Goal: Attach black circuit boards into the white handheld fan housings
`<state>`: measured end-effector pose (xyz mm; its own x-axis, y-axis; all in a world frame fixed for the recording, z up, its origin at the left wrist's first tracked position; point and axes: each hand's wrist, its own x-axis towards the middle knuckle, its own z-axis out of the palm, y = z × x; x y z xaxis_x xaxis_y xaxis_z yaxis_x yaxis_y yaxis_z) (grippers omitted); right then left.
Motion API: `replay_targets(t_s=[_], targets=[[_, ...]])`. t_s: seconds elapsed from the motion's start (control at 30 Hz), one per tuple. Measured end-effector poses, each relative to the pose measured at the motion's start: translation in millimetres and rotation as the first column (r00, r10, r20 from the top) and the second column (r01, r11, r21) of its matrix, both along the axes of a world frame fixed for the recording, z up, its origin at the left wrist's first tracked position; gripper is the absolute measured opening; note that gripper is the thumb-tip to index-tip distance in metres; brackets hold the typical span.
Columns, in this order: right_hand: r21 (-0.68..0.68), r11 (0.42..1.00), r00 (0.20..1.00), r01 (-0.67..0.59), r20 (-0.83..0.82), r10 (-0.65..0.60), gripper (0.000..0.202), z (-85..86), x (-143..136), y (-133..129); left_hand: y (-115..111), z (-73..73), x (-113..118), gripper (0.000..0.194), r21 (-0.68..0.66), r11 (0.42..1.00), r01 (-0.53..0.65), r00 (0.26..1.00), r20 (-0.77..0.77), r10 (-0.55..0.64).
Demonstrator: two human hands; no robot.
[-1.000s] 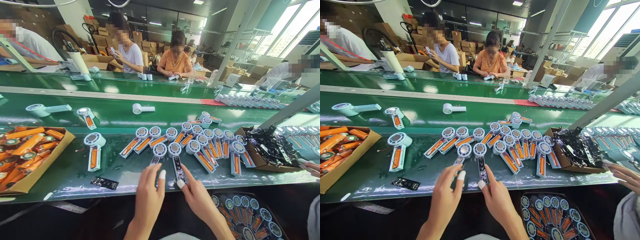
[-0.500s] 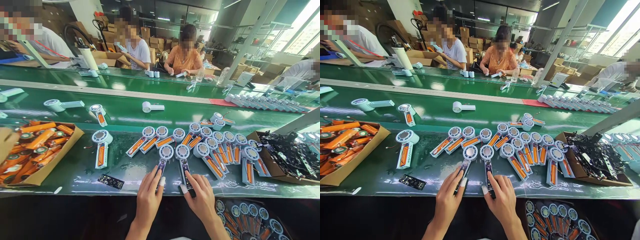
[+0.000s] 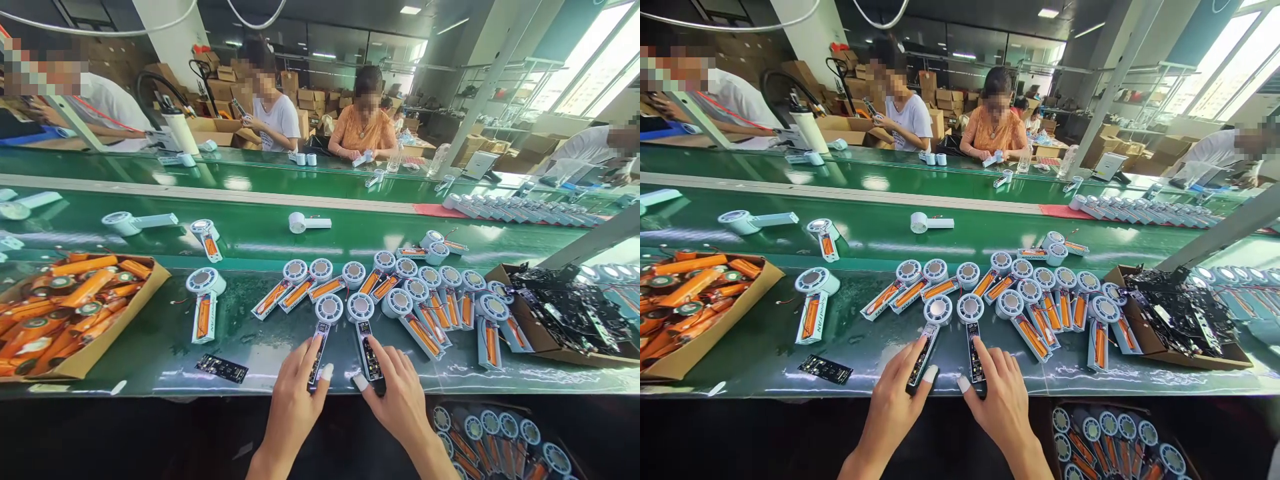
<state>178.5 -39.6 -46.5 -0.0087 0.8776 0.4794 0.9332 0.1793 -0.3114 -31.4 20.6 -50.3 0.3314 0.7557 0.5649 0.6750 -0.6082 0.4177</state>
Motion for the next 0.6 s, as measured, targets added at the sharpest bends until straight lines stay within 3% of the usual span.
replay_targets(t_s=[0.17,0.6], targets=[[-0.053,0.998,0.999,0.033,0.003,-0.033,0.053,3.9,-3.6,2.0,2.1,6.2,5.5,0.047,-0.048,0.999,-0.002,1.000,-0.020,0.002],[-0.037,0.997,0.996,0.068,-0.055,-0.069,0.041,8.0,-9.0,9.2,3.7,-5.8,6.0,0.050,0.029,0.998,-0.052,0.990,-0.133,0.056]])
